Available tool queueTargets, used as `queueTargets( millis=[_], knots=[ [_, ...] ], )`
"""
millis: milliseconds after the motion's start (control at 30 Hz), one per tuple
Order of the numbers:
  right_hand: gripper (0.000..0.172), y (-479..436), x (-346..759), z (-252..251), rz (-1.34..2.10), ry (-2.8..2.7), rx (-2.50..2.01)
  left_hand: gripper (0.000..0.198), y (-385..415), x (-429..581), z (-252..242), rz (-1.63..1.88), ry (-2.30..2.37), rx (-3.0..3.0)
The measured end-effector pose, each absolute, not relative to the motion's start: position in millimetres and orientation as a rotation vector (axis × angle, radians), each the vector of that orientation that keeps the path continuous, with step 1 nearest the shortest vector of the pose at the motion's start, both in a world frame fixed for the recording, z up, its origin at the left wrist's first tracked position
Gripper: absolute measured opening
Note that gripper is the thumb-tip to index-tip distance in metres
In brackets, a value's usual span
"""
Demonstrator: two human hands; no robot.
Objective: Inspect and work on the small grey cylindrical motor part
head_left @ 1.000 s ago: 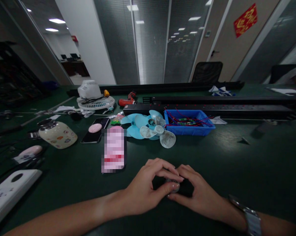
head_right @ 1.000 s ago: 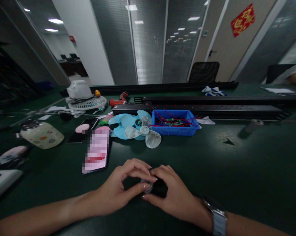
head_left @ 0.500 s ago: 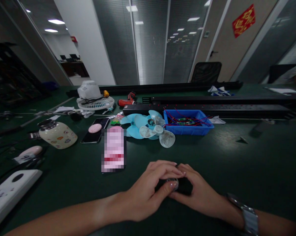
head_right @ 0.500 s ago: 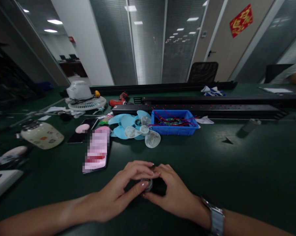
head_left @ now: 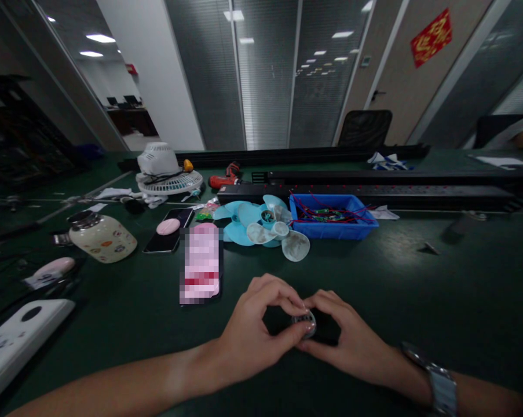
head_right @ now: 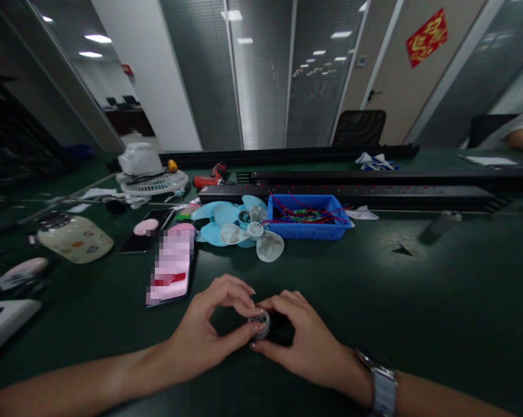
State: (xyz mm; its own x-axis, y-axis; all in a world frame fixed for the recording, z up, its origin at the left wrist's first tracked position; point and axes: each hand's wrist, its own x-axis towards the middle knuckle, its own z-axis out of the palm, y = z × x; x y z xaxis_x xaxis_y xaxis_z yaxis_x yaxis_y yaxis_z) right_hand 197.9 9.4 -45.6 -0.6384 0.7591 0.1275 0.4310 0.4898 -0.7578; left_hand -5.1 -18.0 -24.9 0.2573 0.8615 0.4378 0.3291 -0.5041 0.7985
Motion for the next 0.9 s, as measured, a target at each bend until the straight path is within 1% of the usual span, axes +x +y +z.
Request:
queueTargets(
  millis=[200,367,500,600,767,900],
  knots=[
    [0.032,9,198,-45,0.988,-2.275,-1.01,0.012,-17,-6,-21,1.153,1.043,1.984],
    [0.025,8,199,-47,0.96,-2.265,-0.984,0.027,-19,-7,-14,0.983,0.919,2.016],
    [0.025,7,200,-48,0.936,-2.271,-0.968,0.032,-21,-7,-13,0.941,0.898,1.998],
    [0.025,7,200,-48,0.941,-2.278,-0.966,0.03,-21,-7,-15,0.975,0.911,1.989],
    [0.03,8,198,-47,0.962,-2.285,-0.981,0.018,-20,-5,-20,1.148,0.97,1.969],
    [0.03,9,197,-44,0.986,-2.289,-0.989,0.016,-19,-5,-22,1.207,1.009,1.966]
  ],
)
